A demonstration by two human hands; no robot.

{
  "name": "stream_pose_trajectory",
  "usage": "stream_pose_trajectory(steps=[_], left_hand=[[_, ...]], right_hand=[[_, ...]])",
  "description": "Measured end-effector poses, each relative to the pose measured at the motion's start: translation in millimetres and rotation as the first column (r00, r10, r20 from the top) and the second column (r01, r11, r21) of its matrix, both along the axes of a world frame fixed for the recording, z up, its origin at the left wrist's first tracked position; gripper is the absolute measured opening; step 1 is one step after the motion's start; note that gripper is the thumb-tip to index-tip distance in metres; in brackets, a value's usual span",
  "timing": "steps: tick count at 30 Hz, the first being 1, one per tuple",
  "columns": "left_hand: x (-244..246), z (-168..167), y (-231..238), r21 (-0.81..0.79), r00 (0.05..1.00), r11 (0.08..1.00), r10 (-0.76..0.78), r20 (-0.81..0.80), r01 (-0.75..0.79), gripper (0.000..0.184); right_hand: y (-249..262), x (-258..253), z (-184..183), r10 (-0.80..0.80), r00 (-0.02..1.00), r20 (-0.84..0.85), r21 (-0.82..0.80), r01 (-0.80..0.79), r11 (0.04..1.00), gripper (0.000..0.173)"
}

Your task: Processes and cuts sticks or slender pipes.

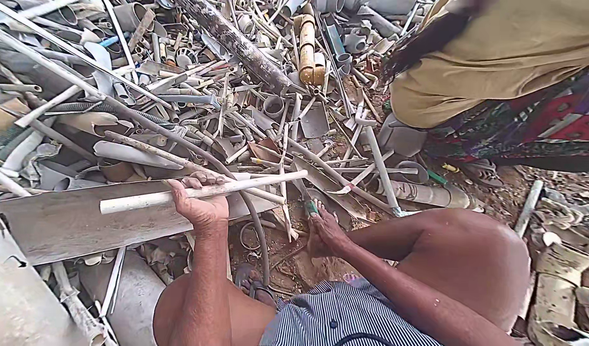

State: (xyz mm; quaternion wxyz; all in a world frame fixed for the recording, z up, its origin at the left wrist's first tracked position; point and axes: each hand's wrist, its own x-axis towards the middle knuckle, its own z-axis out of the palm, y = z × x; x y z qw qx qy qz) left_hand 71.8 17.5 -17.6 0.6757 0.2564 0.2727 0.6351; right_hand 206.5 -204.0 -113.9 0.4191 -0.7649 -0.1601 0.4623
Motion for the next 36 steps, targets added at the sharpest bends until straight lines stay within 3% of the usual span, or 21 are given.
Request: stream_pose_trajectory(steps=[3,6,9,11,17,22,24,26,29,32,34,36], left_hand=[[6.5,6.2,-4.7,-0.166,0.995,0.985,0.019,-0.097,-0.035,0.046],[8.4,8.8,-3.3,-0.172,0.974,0.977,0.086,-0.211,-0.124,0.012],[3.3,3.3,3.3,-0.184,0.959,0.964,0.146,-0.244,-0.193,0.007],[0.4,-0.5,5.5,-0.175,0.95,0.964,0.147,-0.274,-0.2,0.008],[-1.0,-12.6,11.2,-0.028,0.956,0.99,0.125,-0.266,-0.137,0.035],[-2.7,-29.3,-1.9,-0.062,0.957,0.991,0.094,-0.276,-0.115,0.017],[-6.5,-26.6,-12.0,-0.12,0.925,0.991,0.013,-0.38,-0.063,0.013],[-11.8,-20.1,-24.8,-0.237,0.849,0.97,-0.175,-0.498,0.061,0.005],[-19.1,-16.5,-37.2,-0.354,0.737,0.924,-0.339,-0.584,0.145,0.006],[-38.2,-15.1,-46.8,-0.431,0.558,0.827,-0.562,-0.611,0.361,0.021],[-56.7,-18.2,-51.3,-0.401,0.432,0.676,-0.718,-0.546,0.618,0.034],[-66.2,-23.0,-55.1,-0.388,0.382,0.543,-0.824,-0.419,0.745,0.048]], right_hand=[[-5.1,-16.7,0.2,-0.075,0.984,-0.16,0.023,0.08,0.997,0.033],[-2.0,-4.3,4.8,-0.395,0.854,-0.337,-0.146,0.367,0.919,0.027],[-11.7,22.5,-7.5,-0.651,0.686,-0.325,-0.215,0.616,0.757,0.023],[-14.7,24.0,-9.7,-0.691,0.639,-0.338,-0.173,0.68,0.713,0.018],[-13.1,10.1,-2.4,-0.48,0.834,-0.272,-0.045,0.488,0.872,0.013],[-13.0,-3.8,0.3,-0.225,0.955,-0.192,-0.036,0.222,0.974,0.017],[-14.3,-8.6,-1.5,-0.053,0.991,-0.125,0.035,0.057,0.998,0.028],[-12.7,-14.1,1.2,0.1,0.994,-0.051,0.095,-0.095,0.991,0.036],[-11.1,-22.8,0.4,0.257,0.966,-0.002,0.065,-0.256,0.964,0.041],[-12.8,-28.5,-19.1,0.265,0.96,-0.091,0.016,-0.264,0.964,0.038],[-11.3,-28.3,-24.1,0.186,0.966,-0.178,-0.001,-0.19,0.982,0.035],[-9.4,-24.6,-24.1,0.133,0.968,-0.212,-0.017,-0.139,0.99,0.034]])
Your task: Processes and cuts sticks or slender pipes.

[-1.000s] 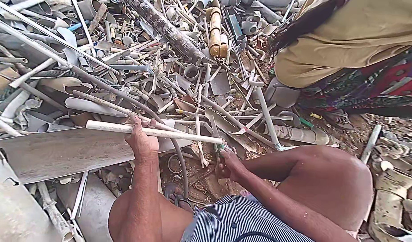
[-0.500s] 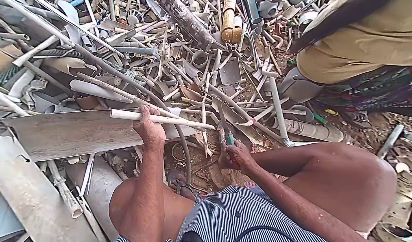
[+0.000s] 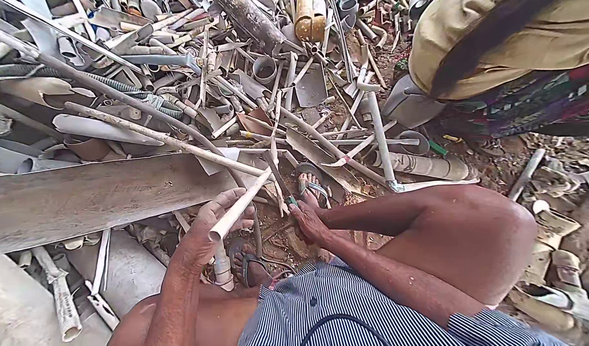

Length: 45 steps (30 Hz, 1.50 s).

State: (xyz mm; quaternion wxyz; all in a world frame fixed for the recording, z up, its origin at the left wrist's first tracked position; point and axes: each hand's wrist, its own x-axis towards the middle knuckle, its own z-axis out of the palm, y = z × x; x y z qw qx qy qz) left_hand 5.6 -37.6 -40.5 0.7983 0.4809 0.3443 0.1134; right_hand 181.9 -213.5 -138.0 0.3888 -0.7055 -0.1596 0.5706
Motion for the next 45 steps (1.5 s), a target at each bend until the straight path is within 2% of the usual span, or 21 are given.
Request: stream_pose_trajectory(steps=[3,5,7,9,11,13,17,20,22,24,25,27,29,31,33,35,37,39,41,43,45], left_hand=[[3.2,-10.7,-13.3,-0.285,0.994,0.955,0.102,0.05,-0.084,0.046],[14.5,-9.5,-22.1,-0.397,0.977,0.892,0.186,-0.106,-0.213,0.046],[22.2,-13.6,-26.6,-0.398,0.955,0.886,0.138,-0.263,-0.238,0.038],[26.0,-21.1,-27.6,-0.403,0.938,0.902,0.004,-0.346,-0.152,0.022],[28.0,-31.3,-28.6,-0.404,0.919,0.912,-0.099,-0.383,-0.07,0.016],[28.4,-35.6,-31.9,-0.357,0.91,0.934,-0.121,-0.396,-0.031,0.016],[30.8,-28.4,-40.9,-0.264,0.903,0.964,-0.14,-0.405,0.031,0.02],[33.4,-29.0,-47.2,-0.215,0.886,0.967,-0.216,-0.409,0.137,0.035],[35.6,-31.9,-48.9,-0.184,0.878,0.965,-0.246,-0.411,0.185,0.048],[38.5,-32.5,-49.4,-0.15,0.875,0.965,-0.258,-0.41,0.214,0.052],[40.3,-33.1,-50.0,-0.132,0.871,0.964,-0.264,-0.415,0.229,0.049],[44.4,-33.8,-51.7,-0.099,0.848,0.96,-0.278,-0.452,0.262,0.033],[47.9,-35.8,-52.0,-0.068,0.838,0.96,-0.27,-0.475,0.272,0.022],[48.7,-39.1,-50.2,-0.038,0.833,0.955,-0.276,-0.48,0.294,0.021],[47.6,-42.7,-49.4,-0.035,0.81,0.936,-0.32,-0.491,0.349,0.021],[46.5,-41.9,-51.1,-0.072,0.767,0.91,-0.385,-0.514,0.408,0.023],[44.3,-41.2,-52.6,-0.106,0.765,0.889,-0.44,-0.47,0.446,0.035],[43.0,-42.0,-55.2,-0.101,0.769,0.879,-0.46,-0.445,0.467,0.045],[43.8,-44.5,-56.6,-0.053,0.772,0.88,-0.441,-0.457,0.472,0.045],[45.5,-45.6,-54.9,-0.011,0.779,0.888,-0.408,-0.476,0.459,0.042],[47.1,-45.9,-53.4,0.0,0.776,0.899,-0.378,-0.505,0.437,0.033]], right_hand=[[0.9,6.2,-2.5,0.063,0.994,0.091,-0.054,-0.058,0.997,0.039],[1.6,7.2,-6.3,0.139,0.97,0.199,-0.069,-0.128,0.989,0.043],[2.5,8.3,-6.9,0.202,0.931,0.303,-0.076,-0.187,0.979,0.045],[3.3,9.2,-8.1,0.278,0.882,0.382,-0.096,-0.261,0.961,0.046],[2.3,11.4,-2.2,0.369,0.814,0.449,-0.111,-0.358,0.927,0.047],[-2.9,11.5,11.3,0.429,0.743,0.514,-0.09,-0.45,0.888,0.045],[-22.3,10.6,23.6,0.394,0.656,0.644,0.012,-0.524,0.852,0.043],[-22.3,39.8,31.6,0.553,0.566,0.611,-0.146,-0.606,0.782,0.047],[-14.5,67.9,33.2,0.6,0.559,0.572,-0.265,-0.567,0.78,0.049],[-6.4,99.9,24.6,0.508,0.644,0.572,-0.317,-0.397,0.861,0.049],[-2.8,116.9,20.6,0.449,0.681,0.579,-0.329,-0.309,0.892,0.05],[0.5,139.1,18.6,0.412,0.674,0.614,-0.347,-0.238,0.907,0.051],[0.5,132.1,30.8,0.484,0.623,0.615,-0.372,-0.312,0.874,0.05],[-5.8,101.7,44.9,0.613,0.563,0.555,-0.396,-0.469,0.79,0.05],[-17.7,66.5,50.3,0.688,0.503,0.523,-0.339,-0.618,0.71,0.049],[-26.5,48.9,49.8,0.692,0.438,0.574,-0.275,-0.693,0.666,0.049],[-22.9,65.7,43.3,0.664,0.444,0.602,-0.296,-0.648,0.702,0.051],[-11.2,110.0,30.9,0.6,0.539,0.591,-0.401,-0.45,0.798,0.052],[1.8,148.8,24.6,0.543,0.581,0.607,-0.483,-0.273,0.832,0.05],[7.2,144.5,30.4,0.528,0.581,0.619,-0.46,-0.277,0.844,0.048],[3.2,107.6,42.6,0.612,0.557,0.562,-0.454,-0.411,0.79,0.048]])
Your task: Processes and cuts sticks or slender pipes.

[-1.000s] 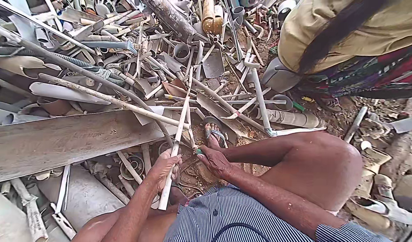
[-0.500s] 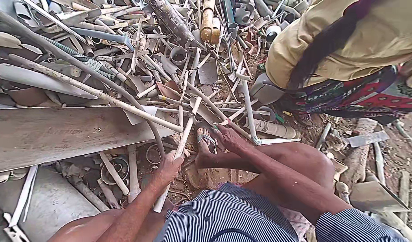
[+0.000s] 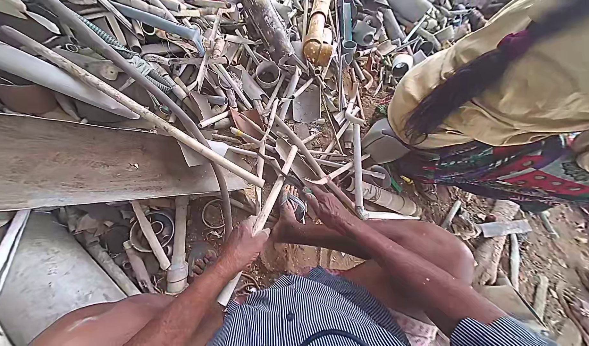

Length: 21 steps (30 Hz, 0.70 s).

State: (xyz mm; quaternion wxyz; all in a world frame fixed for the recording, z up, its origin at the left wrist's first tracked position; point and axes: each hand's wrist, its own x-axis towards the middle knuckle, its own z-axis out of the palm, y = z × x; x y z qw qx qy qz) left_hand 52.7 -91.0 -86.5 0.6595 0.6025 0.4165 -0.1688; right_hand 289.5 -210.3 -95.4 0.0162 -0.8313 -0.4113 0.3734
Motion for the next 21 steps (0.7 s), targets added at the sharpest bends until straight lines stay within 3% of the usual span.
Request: stream_pose_trajectory(steps=[3,6,9,12,14,18,21], left_hand=[[1.3,-3.8,2.9,0.048,0.998,0.997,-0.052,-0.039,0.053,0.029],[2.2,2.0,3.5,0.053,0.993,0.992,-0.115,-0.015,0.116,0.033],[1.7,6.1,-0.3,-0.052,0.994,0.993,-0.108,0.004,0.109,0.043],[1.9,5.2,-1.7,-0.068,0.993,0.99,-0.119,0.022,0.12,0.04],[1.7,2.4,-0.2,-0.053,0.996,0.995,-0.078,0.035,0.08,0.037],[1.2,-6.8,3.8,-0.083,0.999,0.996,-0.024,0.038,0.027,0.03],[1.5,-2.6,5.0,-0.188,0.996,0.982,0.018,0.092,0.0,0.015]], right_hand=[[-15.9,-52.5,12.0,0.214,0.971,-0.111,-0.005,-0.216,0.976,0.051],[-24.0,-47.6,13.3,0.272,0.961,-0.043,0.076,-0.268,0.96,0.052],[-7.9,13.7,1.1,0.043,0.996,0.079,-0.019,-0.041,0.999,0.051],[3.9,58.7,-15.2,-0.117,0.977,0.179,-0.058,0.13,0.99,0.05],[1.9,39.5,-11.5,-0.096,0.988,0.124,-0.017,0.099,0.995,0.05],[-28.6,-45.6,6.5,0.148,0.984,-0.1,0.039,-0.144,0.989,0.051],[-47.8,-61.7,5.9,0.246,0.969,-0.037,0.252,-0.229,0.94,0.055]])
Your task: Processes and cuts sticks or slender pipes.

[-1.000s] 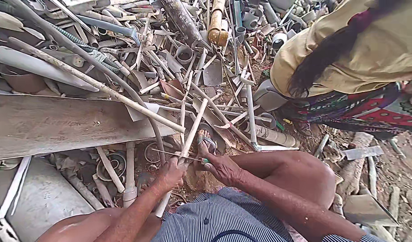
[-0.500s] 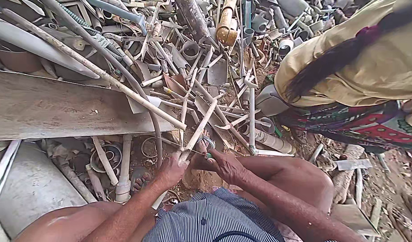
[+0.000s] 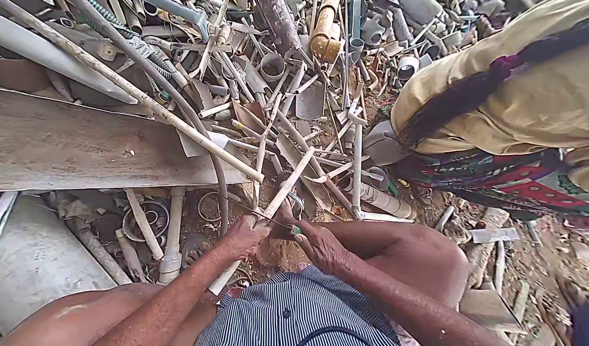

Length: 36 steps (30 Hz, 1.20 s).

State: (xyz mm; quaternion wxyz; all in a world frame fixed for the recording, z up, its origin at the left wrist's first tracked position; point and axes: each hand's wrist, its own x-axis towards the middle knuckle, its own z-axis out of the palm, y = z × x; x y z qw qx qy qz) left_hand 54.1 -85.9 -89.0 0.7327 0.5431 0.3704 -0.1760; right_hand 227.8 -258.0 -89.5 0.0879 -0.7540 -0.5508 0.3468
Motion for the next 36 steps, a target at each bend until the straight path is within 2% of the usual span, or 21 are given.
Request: stream_pose_trajectory(steps=[1,3,5,6,8,11,13,15,16,18,20,22,24,26,29,31,33,36], left_hand=[[-0.6,3.3,0.5,-0.064,0.999,0.997,0.035,0.037,-0.033,0.015],[0.6,7.3,1.8,-0.15,0.994,0.986,0.086,0.064,-0.076,0.012],[2.9,10.3,2.4,-0.168,0.992,0.98,0.117,0.05,-0.108,0.013],[3.7,11.6,1.6,-0.16,0.992,0.98,0.124,0.036,-0.117,0.015],[5.0,14.5,2.0,-0.129,0.99,0.982,0.14,0.007,-0.138,0.022],[2.2,7.2,2.1,-0.074,0.996,0.993,0.092,0.016,-0.09,0.027],[-0.7,0.1,-0.4,-0.105,0.999,0.994,0.043,0.01,-0.041,0.03],[-1.9,-0.3,-2.2,-0.171,1.0,0.985,0.01,-0.007,-0.011,0.029],[-2.3,0.5,-2.6,-0.193,1.0,0.981,0.003,0.013,0.0,0.032],[-1.4,1.1,-2.6,-0.182,0.998,0.983,-0.019,0.063,0.03,0.04],[1.5,4.2,-3.1,-0.15,0.997,0.988,-0.019,0.069,0.029,0.042],[3.3,6.4,-3.5,-0.131,0.998,0.991,-0.011,0.063,0.019,0.043],[3.3,7.2,-2.4,-0.121,0.998,0.992,0.027,0.061,-0.019,0.037],[2.8,6.0,-2.0,-0.089,0.999,0.996,0.032,0.032,-0.029,0.027],[2.1,1.9,-1.2,0.025,0.998,0.997,-0.067,-0.008,0.067,0.021],[2.7,1.3,-0.3,0.106,0.991,0.985,-0.131,-0.024,0.133,0.02],[3.2,2.4,-0.5,0.143,0.987,0.976,-0.162,-0.014,0.162,0.023],[4.7,3.5,-3.2,0.178,0.984,0.967,-0.179,-0.024,0.18,0.031]], right_hand=[[1.6,12.1,-2.0,-0.043,0.998,0.043,0.035,0.042,0.999,0.056],[15.5,58.5,-5.3,-0.248,0.961,0.123,-0.052,0.256,0.965,0.054],[30.1,110.8,-15.6,-0.431,0.877,0.211,-0.118,0.461,0.88,0.051],[33.0,123.7,-20.0,-0.476,0.848,0.232,-0.125,0.511,0.85,0.05],[35.1,111.3,-17.4,-0.463,0.863,0.201,-0.118,0.491,0.863,0.05],[20.0,42.1,-3.4,-0.231,0.971,0.07,-0.168,0.239,0.956,0.051],[3.7,2.9,0.4,-0.087,0.996,-0.007,-0.138,0.085,0.987,0.053],[-4.6,-5.3,1.3,-0.009,1.0,-0.007,-0.067,0.009,0.998,0.054],[-3.4,3.6,3.0,-0.022,1.0,0.021,-0.068,0.023,0.997,0.053],[8.3,41.5,3.5,-0.171,0.981,0.095,-0.156,0.184,0.97,0.052],[21.0,92.4,-8.1,-0.376,0.907,0.19,-0.198,0.411,0.89,0.049],[28.1,118.3,-16.5,-0.506,0.832,0.226,-0.175,0.546,0.82,0.049],[30.4,99.5,-9.9,-0.452,0.869,0.202,-0.171,0.485,0.857,0.05],[23.1,52.8,2.5,-0.29,0.949,0.123,-0.197,0.31,0.93,0.049],[4.7,-2.1,11.9,-0.078,0.997,-0.004,-0.158,0.076,0.984,0.05],[2.9,-0.3,14.7,-0.03,0.999,0.031,-0.117,0.034,0.993,0.051],[11.5,33.6,12.9,-0.139,0.983,0.116,-0.182,0.159,0.97,0.05],[28.9,107.4,-0.2,-0.413,0.873,0.259,-0.207,0.468,0.859,0.05]])
